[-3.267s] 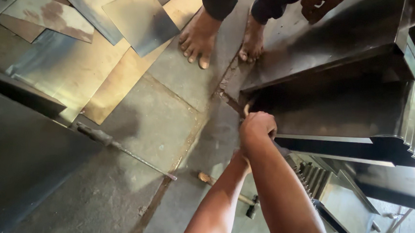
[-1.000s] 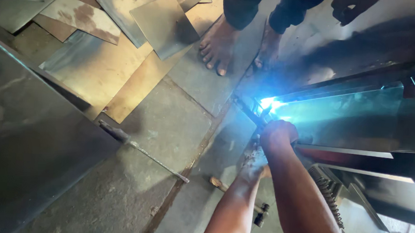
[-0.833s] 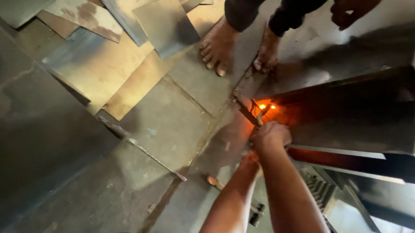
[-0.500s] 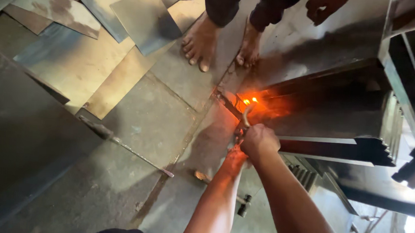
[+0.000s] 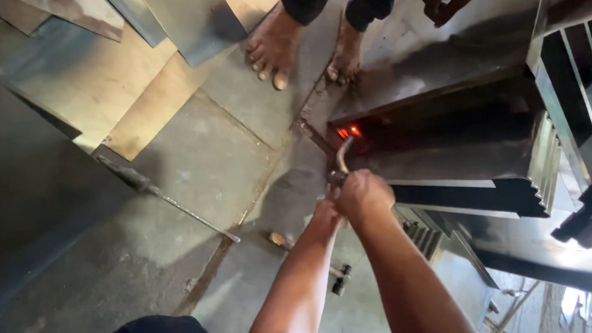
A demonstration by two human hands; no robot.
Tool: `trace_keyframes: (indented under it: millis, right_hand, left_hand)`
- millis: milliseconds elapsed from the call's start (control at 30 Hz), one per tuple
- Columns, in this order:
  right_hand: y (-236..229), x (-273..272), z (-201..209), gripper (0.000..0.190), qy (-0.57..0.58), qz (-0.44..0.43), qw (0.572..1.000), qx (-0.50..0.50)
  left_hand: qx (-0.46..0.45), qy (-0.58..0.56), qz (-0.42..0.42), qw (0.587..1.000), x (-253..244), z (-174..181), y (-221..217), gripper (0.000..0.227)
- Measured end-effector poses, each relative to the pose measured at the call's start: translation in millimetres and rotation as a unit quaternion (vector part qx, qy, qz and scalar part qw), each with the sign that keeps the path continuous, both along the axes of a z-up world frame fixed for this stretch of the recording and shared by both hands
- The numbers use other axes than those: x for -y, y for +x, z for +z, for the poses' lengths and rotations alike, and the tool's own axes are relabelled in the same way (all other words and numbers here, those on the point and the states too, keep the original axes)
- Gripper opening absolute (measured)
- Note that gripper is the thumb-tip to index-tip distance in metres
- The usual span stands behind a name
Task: The person uses a welding torch to join metal components of a large stainless steel structure. They hold the torch with both hands to apply heat and filler to the seams, creating bright sparks and molten metal. The person occasionally repositions the metal pieces to access different joints.
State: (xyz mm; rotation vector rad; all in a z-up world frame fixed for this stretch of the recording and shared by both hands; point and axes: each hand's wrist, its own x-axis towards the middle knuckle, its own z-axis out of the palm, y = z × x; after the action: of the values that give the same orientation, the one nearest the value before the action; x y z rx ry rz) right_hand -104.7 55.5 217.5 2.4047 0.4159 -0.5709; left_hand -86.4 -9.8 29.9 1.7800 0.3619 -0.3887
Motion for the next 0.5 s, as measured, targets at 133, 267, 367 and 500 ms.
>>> trace_keyframes:
  millis: [133,267,367,500]
  right_hand:
    - [21.6,1.4,21.3,0.039,-0.028,-0.016,0.998,0.053]
    - [33.1,2.6,36.8,0.037,-0.065,0.021,0.994,0.08]
    - [27.7,-5.0,36.2,0.04,-0.09,0.007,0.992,0.086]
    - [22.9,-18.9,32.5,0.035,-0.119,0.006,0.989,0.084]
  left_hand:
    - [-0.01,0.004,0.002,1.0,-8.3,13.9,-5.9,0.132]
    - [-0.046,-0.02,-0.001,0.999,-12.0,23.8,-5.8,0.139]
    - [-0.034,-0.025,0.024,0.999,-11.8,26.6,-6.1,0.14]
    - [-0.036,-0.037,0.017,0.999,-16.3,28.0,-7.9,0.139]
